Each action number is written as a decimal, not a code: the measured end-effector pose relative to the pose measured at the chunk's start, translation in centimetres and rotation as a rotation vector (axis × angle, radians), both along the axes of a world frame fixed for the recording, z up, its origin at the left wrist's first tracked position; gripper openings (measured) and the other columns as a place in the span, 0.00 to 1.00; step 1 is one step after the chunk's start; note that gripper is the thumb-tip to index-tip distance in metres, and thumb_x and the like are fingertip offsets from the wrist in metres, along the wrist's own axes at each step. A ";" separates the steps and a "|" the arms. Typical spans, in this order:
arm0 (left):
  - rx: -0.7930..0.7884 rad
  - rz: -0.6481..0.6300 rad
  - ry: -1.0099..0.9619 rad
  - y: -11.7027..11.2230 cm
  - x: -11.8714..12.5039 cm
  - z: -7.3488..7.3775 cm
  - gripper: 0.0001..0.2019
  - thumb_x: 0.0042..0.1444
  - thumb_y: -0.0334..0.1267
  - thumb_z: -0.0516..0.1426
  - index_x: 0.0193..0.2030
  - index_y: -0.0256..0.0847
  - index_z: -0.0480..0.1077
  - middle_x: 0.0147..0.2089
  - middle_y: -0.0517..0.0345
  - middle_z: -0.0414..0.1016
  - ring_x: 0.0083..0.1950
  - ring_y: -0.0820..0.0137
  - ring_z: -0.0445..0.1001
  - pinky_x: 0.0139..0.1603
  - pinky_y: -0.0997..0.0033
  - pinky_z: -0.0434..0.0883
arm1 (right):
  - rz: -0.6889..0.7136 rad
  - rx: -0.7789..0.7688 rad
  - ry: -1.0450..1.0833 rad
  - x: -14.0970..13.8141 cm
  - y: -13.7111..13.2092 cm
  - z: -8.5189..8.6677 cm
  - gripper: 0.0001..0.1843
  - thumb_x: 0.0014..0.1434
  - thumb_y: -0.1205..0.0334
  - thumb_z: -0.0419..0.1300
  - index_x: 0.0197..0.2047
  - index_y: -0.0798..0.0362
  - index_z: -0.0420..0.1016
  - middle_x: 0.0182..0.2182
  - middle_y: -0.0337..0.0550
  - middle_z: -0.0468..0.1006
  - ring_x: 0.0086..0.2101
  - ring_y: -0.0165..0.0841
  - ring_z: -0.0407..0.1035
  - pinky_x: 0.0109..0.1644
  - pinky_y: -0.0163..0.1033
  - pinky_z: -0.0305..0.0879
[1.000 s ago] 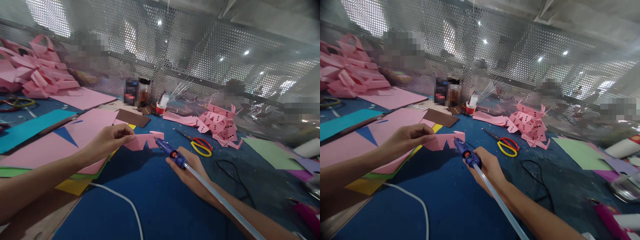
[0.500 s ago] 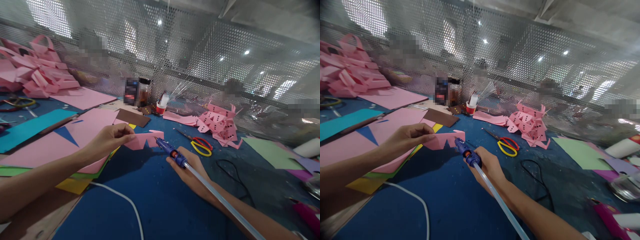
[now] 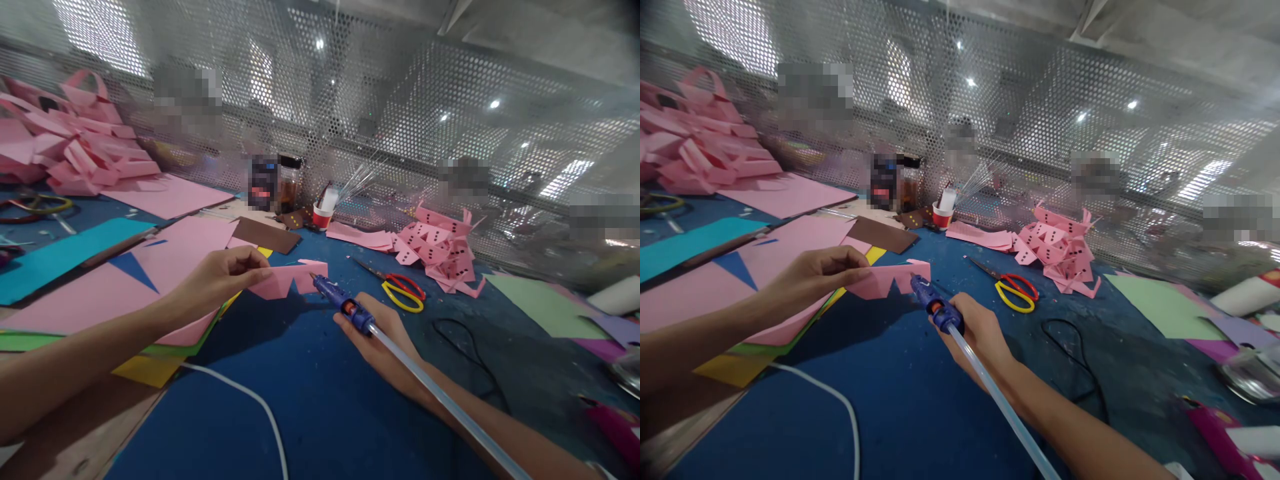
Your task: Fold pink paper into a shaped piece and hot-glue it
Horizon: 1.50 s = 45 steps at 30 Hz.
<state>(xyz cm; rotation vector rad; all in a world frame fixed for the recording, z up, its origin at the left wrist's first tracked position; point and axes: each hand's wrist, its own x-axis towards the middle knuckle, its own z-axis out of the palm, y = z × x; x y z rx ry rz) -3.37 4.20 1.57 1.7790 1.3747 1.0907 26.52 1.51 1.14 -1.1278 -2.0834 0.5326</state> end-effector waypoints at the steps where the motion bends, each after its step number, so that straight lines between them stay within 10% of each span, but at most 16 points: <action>1: 0.001 -0.001 0.001 0.0 0.0 0.0 0.15 0.57 0.52 0.62 0.36 0.41 0.74 0.33 0.61 0.75 0.36 0.71 0.73 0.36 0.74 0.69 | -0.002 -0.003 0.002 0.0 0.0 0.0 0.17 0.64 0.53 0.60 0.29 0.51 0.61 0.26 0.33 0.65 0.26 0.27 0.59 0.30 0.34 0.54; 45: -0.016 -0.036 -0.012 0.0 0.0 0.0 0.15 0.57 0.52 0.62 0.37 0.41 0.74 0.34 0.59 0.77 0.37 0.68 0.75 0.38 0.72 0.71 | 0.016 -0.026 0.011 0.1 -0.1 0.0 0.17 0.64 0.51 0.59 0.29 0.50 0.61 0.25 0.34 0.64 0.26 0.28 0.58 0.30 0.34 0.54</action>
